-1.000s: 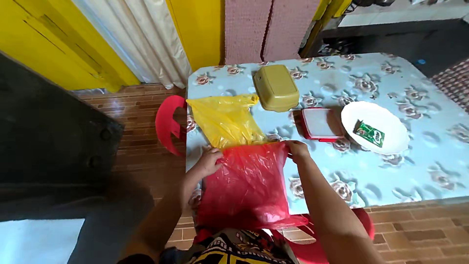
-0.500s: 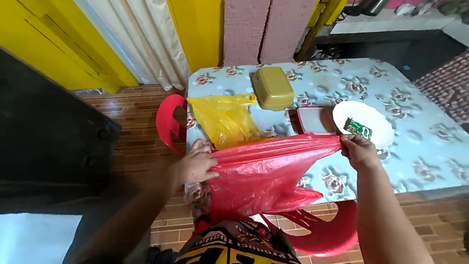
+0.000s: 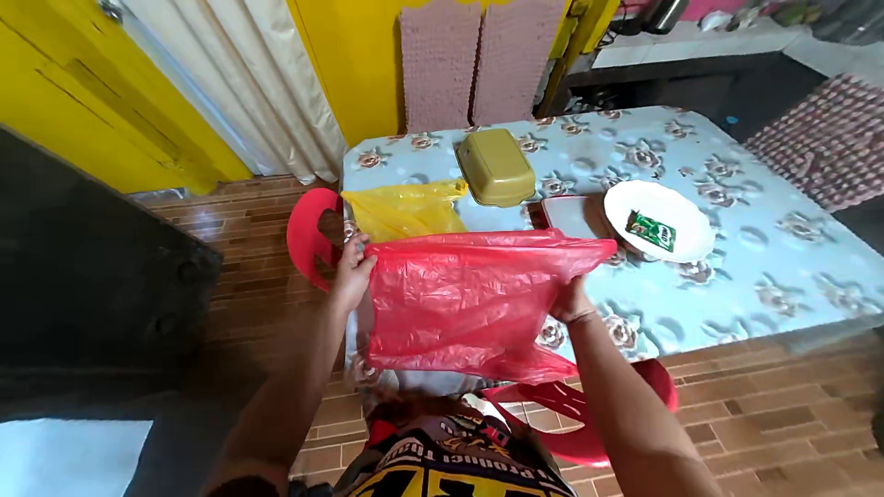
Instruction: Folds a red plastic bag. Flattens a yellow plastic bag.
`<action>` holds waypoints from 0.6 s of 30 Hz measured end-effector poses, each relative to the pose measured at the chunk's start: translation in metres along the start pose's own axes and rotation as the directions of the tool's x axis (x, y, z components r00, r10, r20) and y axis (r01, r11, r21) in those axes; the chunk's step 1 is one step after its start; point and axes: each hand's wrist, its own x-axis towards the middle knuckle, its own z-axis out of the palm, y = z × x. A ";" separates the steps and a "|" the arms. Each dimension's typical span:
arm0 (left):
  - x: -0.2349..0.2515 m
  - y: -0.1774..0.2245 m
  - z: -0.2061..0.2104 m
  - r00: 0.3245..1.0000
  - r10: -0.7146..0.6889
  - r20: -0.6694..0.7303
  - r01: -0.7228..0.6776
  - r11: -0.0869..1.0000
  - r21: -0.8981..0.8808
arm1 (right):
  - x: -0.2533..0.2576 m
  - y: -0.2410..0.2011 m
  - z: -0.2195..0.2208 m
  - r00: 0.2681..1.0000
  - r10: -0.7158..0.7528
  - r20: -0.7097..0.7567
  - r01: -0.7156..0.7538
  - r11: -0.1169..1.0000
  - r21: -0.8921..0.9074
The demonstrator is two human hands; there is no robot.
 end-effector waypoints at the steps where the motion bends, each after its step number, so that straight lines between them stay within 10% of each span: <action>1: 0.005 -0.001 0.000 0.999 -0.033 -0.036 0.031 0.998 -0.055 | -0.004 0.013 0.005 0.996 0.053 0.073 -0.050 0.998 -0.040; 4: 0.013 -0.015 -0.016 0.989 -0.132 -0.059 0.117 0.969 -0.216 | 0.000 0.029 0.022 0.967 0.129 0.218 -0.106 0.988 -0.112; 9: -0.018 -0.056 -0.023 0.882 -0.419 0.215 0.417 0.907 0.057 | 0.001 0.018 0.031 0.984 0.177 0.012 -0.173 0.974 -0.147; 14: -0.009 -0.020 -0.011 0.922 -0.379 0.082 0.380 0.925 0.014 | 0.014 -0.033 0.044 0.980 0.140 -0.141 -0.183 0.915 -0.360; 18: -0.001 0.025 -0.017 1.000 0.012 0.026 -0.012 1.000 0.003 | 0.004 -0.092 0.057 0.955 -0.283 -0.089 0.222 0.881 -0.417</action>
